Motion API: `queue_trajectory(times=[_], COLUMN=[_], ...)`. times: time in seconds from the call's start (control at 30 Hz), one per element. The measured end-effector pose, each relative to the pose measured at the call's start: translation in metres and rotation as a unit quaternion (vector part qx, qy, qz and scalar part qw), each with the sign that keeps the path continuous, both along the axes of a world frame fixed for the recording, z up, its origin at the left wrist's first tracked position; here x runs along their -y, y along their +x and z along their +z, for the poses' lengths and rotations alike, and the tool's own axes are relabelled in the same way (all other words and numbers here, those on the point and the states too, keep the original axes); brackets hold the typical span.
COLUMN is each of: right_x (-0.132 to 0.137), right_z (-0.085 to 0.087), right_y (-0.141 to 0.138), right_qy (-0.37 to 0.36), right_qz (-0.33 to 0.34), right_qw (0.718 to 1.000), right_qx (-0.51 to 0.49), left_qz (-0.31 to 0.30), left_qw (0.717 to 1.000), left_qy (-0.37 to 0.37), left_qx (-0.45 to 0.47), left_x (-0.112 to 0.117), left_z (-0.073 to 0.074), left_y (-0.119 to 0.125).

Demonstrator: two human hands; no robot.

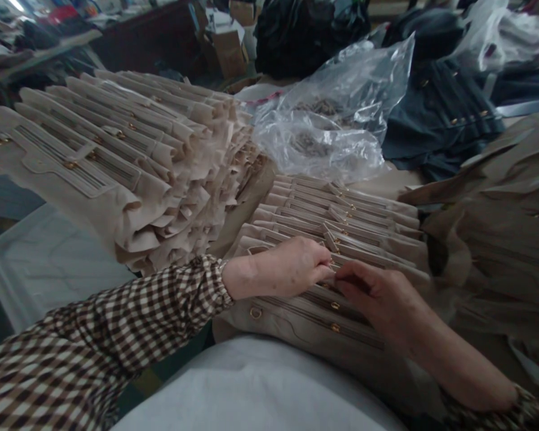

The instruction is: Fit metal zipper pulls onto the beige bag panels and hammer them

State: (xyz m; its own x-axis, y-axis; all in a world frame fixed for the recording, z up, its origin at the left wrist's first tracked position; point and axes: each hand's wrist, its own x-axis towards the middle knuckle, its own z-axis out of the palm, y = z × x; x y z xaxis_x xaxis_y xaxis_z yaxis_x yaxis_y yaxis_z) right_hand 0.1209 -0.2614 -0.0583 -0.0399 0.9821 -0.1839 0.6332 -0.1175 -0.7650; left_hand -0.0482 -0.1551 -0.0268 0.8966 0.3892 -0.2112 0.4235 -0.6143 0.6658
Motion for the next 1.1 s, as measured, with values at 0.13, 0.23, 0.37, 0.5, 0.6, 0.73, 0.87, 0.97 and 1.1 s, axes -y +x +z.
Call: queue_trajectory(times=[0.13, 0.23, 0.37, 0.5, 0.6, 0.73, 0.87, 0.97, 1.1], right_x=[0.002, 0.003, 0.003, 0.001, 0.000, 0.002, 0.002, -0.001, -0.010], right_z=[-0.003, -0.007, -0.009, -0.008, -0.007, -0.008, -0.006, -0.003, 0.008], right_y=[0.001, -0.001, -0.002, -0.002, -0.005, -0.011, -0.011, -0.008, -0.012], right_qy=[0.002, 0.002, 0.015, 0.004, 0.005, 0.035, 0.040, 0.042, 0.138], right_qz=[0.041, 0.071, 0.069, 0.078, 0.079, 0.087, 0.099, 0.083, 0.021], right_qw=[0.992, 0.986, 0.981, 0.982, 0.978, 0.965, 0.964, 0.977, 0.990], right_qx=[0.122, 0.150, 0.179, 0.174, 0.194, 0.243, 0.243, 0.191, 0.019], left_qz=[-0.068, -0.078, -0.093, -0.088, -0.074, -0.024, -0.009, 0.030, 0.122], left_qw=[0.988, 0.977, 0.965, 0.965, 0.969, 0.984, 0.985, 0.993, 0.976], left_qy=[0.135, 0.190, 0.233, 0.230, 0.215, 0.164, 0.163, 0.110, -0.153], left_qx=[-0.030, -0.047, -0.077, -0.089, -0.099, -0.065, -0.055, -0.034, 0.098], left_x=[0.003, 0.006, 0.009, 0.010, 0.011, 0.012, 0.009, 0.004, 0.000], left_z=[-0.003, -0.004, -0.002, 0.006, 0.011, 0.009, 0.002, 0.003, 0.009], left_y=[-0.004, -0.007, -0.008, -0.007, -0.008, -0.014, -0.022, -0.022, -0.013])
